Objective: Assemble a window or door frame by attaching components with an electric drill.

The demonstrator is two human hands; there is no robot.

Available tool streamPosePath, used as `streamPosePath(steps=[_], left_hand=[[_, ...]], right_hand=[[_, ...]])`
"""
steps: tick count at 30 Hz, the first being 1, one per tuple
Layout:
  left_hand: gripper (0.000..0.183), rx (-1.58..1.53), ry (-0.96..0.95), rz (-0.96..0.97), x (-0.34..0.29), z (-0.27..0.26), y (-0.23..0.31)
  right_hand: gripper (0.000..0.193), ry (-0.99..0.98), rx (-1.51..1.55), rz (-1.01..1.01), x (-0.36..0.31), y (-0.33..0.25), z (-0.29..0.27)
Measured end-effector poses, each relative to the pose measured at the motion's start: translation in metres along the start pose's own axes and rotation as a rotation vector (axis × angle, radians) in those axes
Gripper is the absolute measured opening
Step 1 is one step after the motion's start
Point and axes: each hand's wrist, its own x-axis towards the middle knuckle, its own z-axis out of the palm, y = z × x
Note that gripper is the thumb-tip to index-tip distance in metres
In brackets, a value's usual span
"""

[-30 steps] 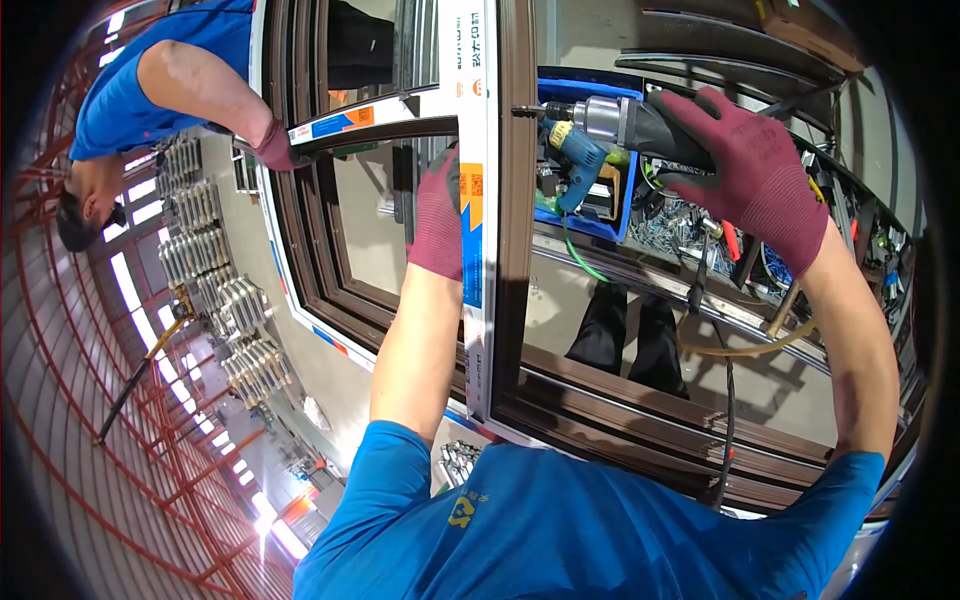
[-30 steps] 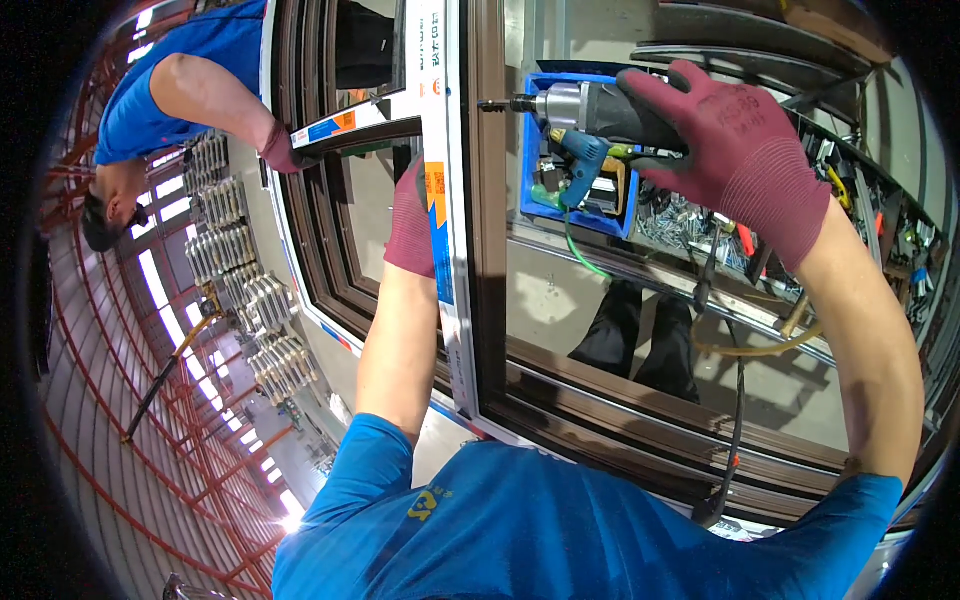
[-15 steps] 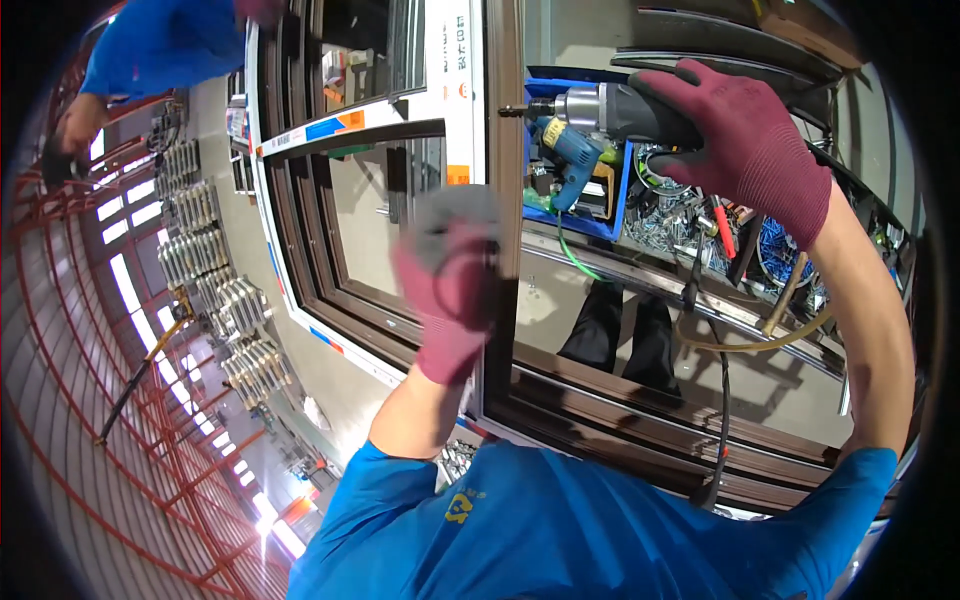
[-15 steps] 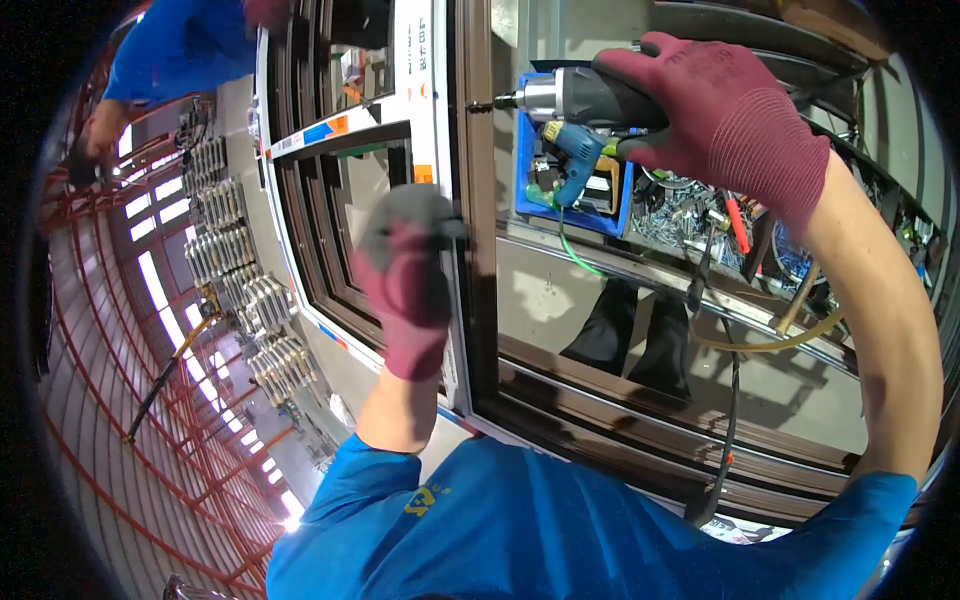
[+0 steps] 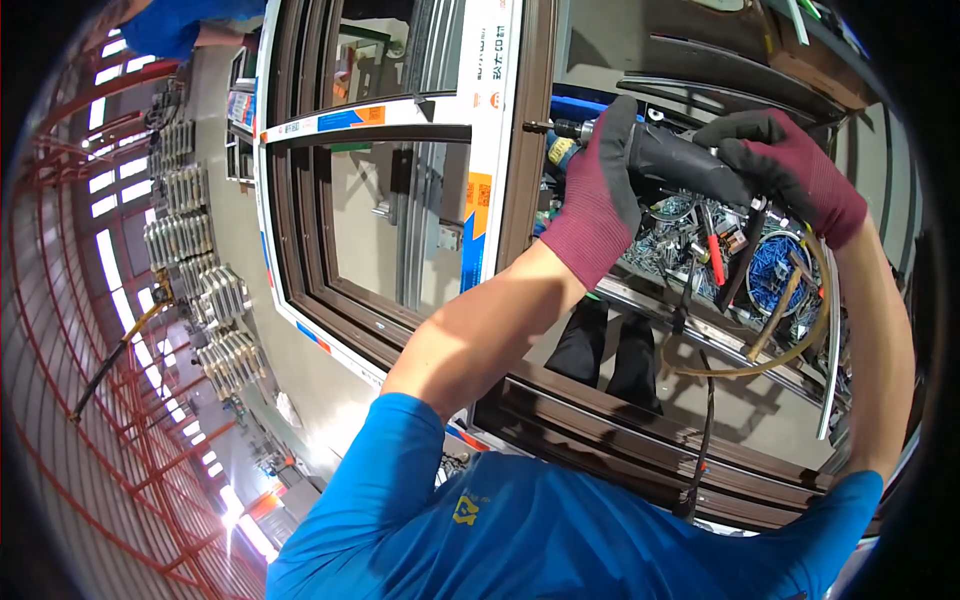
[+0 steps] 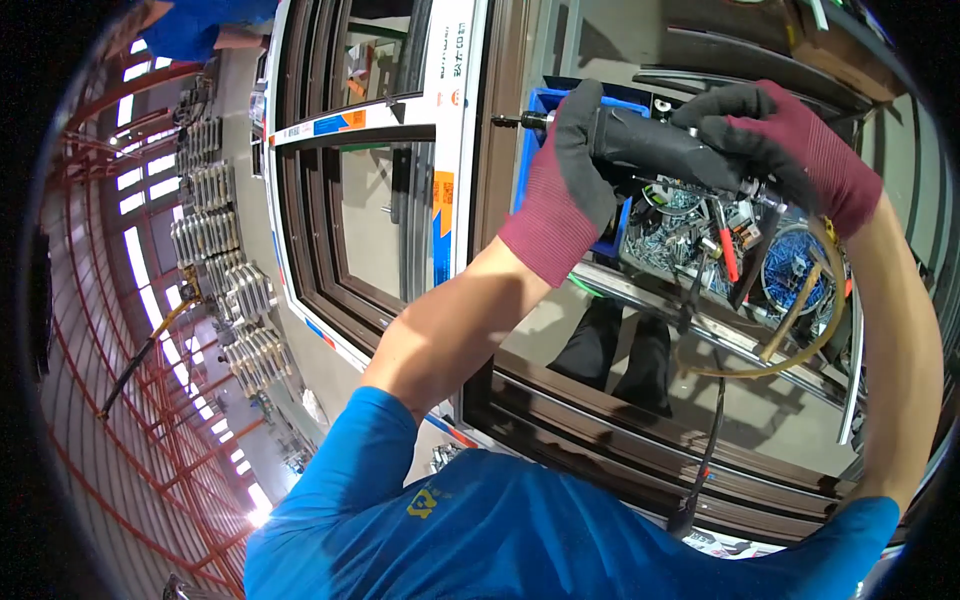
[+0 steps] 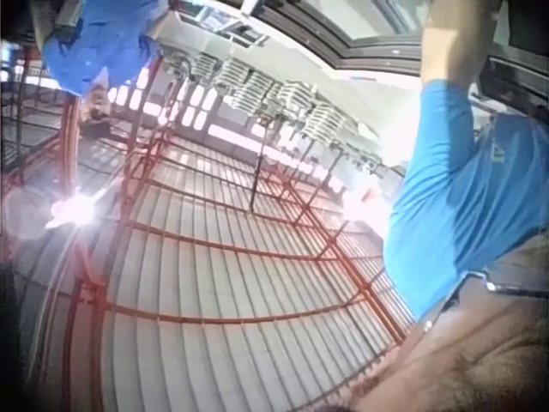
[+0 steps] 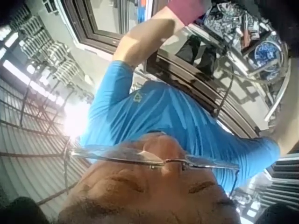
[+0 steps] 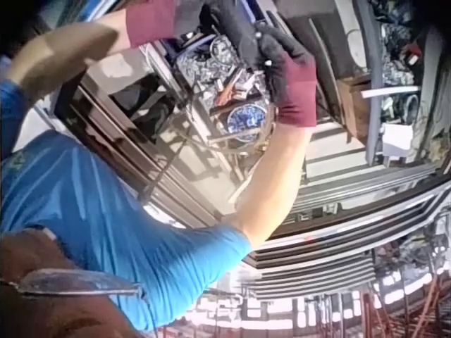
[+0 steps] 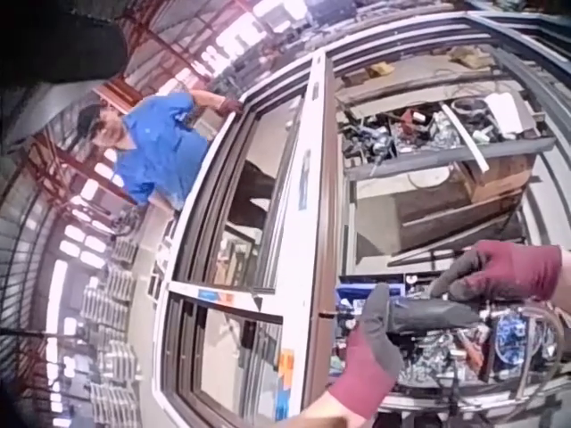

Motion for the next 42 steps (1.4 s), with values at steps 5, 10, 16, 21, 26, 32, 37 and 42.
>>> streamPosePath(steps=[5, 10, 16, 21, 26, 32, 37, 42], left_hand=[[0.041, -0.030, 0.034, 0.074, 0.005, 0.000, -0.009], [0.039, -0.043, 0.039, 0.065, 0.014, -0.008, -0.005], [0.040, -0.050, -0.024, 0.043, 0.003, 0.003, 0.000], [0.037, -0.085, -0.010, 0.023, 0.004, 0.005, 0.004], [0.036, -0.060, -0.073, -0.017, -0.003, 0.000, 0.005], [0.035, 0.027, 0.037, -0.089, -0.008, 0.010, 0.001], [0.036, 0.007, -0.086, -0.087, -0.011, 0.003, 0.005], [0.046, -0.011, -0.042, -0.035, -0.016, 0.005, 0.007]], right_hand=[[0.047, 0.042, 0.132, 0.013, -0.004, 0.021, -0.006], [0.056, 0.107, -0.111, 0.024, -0.008, -0.034, 0.034], [0.085, 0.264, -1.249, -0.175, -0.002, -0.018, 0.075], [0.083, 0.331, -1.303, -0.289, -0.002, -0.017, 0.072], [0.080, 0.283, -1.167, -0.202, 0.000, -0.020, 0.073], [0.082, 0.371, -1.098, -0.328, -0.022, -0.009, 0.064], [0.084, 0.308, -1.057, -0.219, -0.016, -0.014, 0.063], [0.083, 0.327, -1.038, -0.245, -0.018, -0.006, 0.057]])
